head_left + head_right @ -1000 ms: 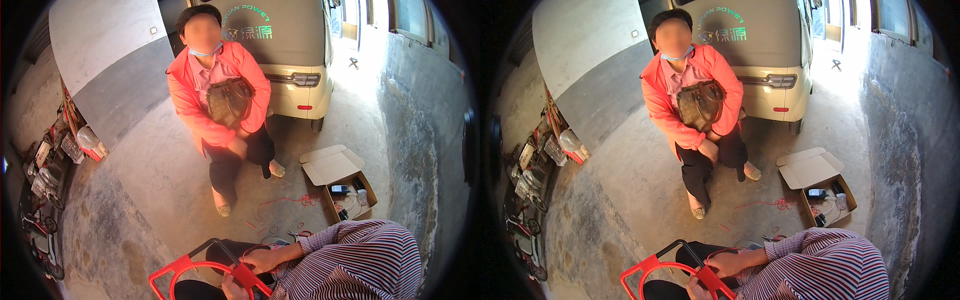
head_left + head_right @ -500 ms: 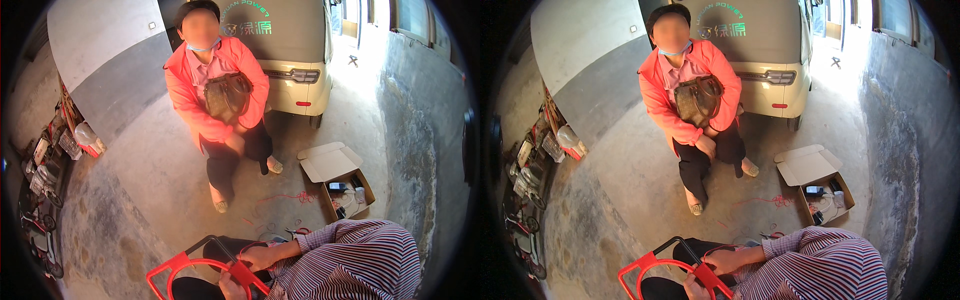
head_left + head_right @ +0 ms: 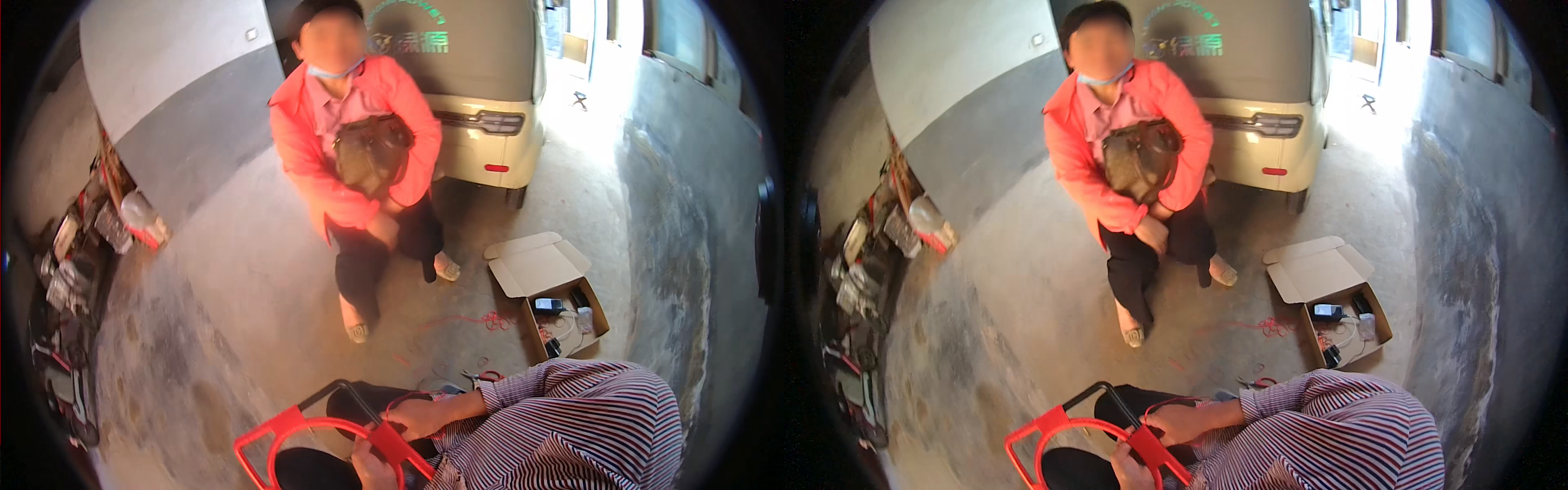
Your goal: The person winds red string onto a plastic furniture frame by hand.
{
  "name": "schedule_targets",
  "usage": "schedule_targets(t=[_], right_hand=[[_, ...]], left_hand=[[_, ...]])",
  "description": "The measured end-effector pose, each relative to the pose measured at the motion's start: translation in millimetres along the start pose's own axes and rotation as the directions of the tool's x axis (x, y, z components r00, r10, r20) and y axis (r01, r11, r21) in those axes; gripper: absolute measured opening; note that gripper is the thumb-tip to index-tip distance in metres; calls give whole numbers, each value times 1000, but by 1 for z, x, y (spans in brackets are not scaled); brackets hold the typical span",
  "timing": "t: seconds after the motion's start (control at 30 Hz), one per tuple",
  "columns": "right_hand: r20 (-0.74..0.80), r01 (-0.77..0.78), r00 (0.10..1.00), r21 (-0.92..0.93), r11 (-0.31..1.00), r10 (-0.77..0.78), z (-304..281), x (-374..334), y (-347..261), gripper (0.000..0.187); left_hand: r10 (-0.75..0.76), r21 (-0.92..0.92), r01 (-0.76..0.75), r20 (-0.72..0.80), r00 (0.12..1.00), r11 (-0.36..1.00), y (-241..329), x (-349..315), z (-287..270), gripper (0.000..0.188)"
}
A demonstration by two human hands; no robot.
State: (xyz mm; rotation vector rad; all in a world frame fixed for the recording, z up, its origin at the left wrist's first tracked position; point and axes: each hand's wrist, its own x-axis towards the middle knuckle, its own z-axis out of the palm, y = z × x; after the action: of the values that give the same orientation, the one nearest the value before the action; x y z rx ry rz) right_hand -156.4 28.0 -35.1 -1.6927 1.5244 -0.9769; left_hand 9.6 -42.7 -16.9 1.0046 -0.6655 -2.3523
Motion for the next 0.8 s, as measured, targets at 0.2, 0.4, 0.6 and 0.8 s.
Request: schedule_targets(t=[0.2,0.4,0.6,0.8], right_hand=[[-106,15,994,-37,999,-19,-11,-5,-10,39],[-36,38,999,6,999,-38,1,-1,-10,41],[32,-94,995,15,996,93,-11,-4,-14,49],[80,-117,990,17,993,115,-13,-3,-17,50]], left_hand=[[46,-44,-44,47,998,998,-9,13,-15,34],[31,-78,-31,0,1000,996,-9,7,-16,38],[24,-47,-23,28,999,999,-9,12,-16,33],[18,-61,-15,41,999,998,-5,9,-10,30]])
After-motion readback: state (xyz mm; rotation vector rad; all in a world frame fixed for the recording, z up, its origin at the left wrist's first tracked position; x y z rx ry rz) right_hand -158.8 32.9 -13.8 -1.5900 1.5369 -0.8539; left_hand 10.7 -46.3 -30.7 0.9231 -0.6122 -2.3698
